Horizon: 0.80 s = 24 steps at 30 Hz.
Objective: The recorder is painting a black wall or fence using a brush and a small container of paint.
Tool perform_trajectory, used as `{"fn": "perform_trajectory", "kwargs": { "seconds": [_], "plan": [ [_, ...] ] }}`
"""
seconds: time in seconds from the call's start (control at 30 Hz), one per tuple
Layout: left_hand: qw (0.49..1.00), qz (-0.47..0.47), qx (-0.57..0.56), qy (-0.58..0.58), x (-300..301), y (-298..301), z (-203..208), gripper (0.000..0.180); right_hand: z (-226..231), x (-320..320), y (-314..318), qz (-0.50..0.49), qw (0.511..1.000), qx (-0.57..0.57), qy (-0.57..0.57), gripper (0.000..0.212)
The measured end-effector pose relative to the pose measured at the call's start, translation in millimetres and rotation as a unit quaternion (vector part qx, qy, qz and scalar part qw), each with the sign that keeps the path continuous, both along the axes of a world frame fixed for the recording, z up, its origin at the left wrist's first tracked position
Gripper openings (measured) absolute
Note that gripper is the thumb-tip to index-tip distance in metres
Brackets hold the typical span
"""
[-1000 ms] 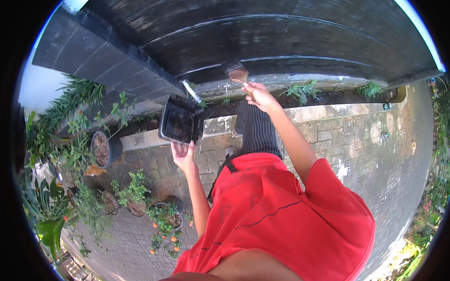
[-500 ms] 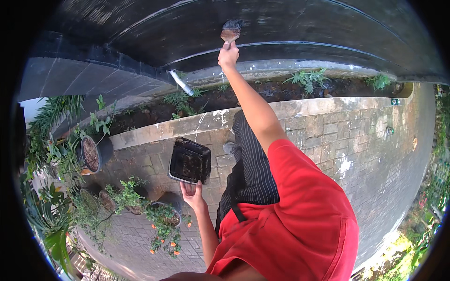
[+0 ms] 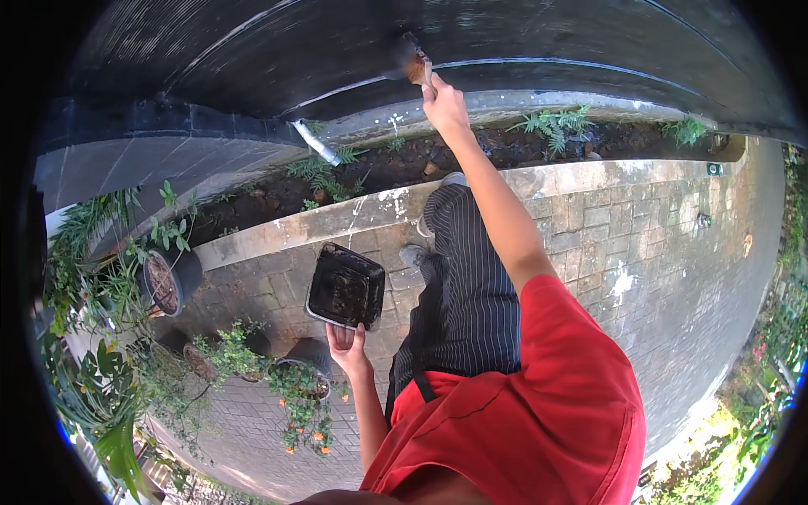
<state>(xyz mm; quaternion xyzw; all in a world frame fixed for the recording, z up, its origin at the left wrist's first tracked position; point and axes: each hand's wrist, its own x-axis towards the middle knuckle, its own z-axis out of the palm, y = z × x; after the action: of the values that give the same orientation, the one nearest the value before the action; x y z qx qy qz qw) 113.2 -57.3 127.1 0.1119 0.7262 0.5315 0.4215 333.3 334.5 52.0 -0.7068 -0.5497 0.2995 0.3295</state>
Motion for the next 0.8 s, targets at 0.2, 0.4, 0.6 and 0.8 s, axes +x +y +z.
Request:
{"fn": "perform_trajectory", "kwargs": {
  "seconds": [0.2, 0.4, 0.6, 0.8],
  "plan": [
    [1.0, -0.022, -0.003, 0.011, 1, 11, 4, 0.079, 5, -12, 11, -0.024, 1.0, -0.006, 0.013, 0.027],
    [1.0, -0.018, -0.005, 0.023, -8, 17, 10, 0.077, -21, -23, 32, -0.14, 0.967, 0.093, 0.19, 0.022],
    [0.999, -0.018, 0.005, 0.028, -12, 30, 11, 0.076, -11, -44, 36, -0.169, 0.651, -0.055, 0.738, 0.028],
    [0.999, -0.028, 0.009, 0.034, -5, 21, 7, 0.071, -17, -41, 29, 0.023, 0.414, -0.109, 0.903, 0.026]
  ]
}}
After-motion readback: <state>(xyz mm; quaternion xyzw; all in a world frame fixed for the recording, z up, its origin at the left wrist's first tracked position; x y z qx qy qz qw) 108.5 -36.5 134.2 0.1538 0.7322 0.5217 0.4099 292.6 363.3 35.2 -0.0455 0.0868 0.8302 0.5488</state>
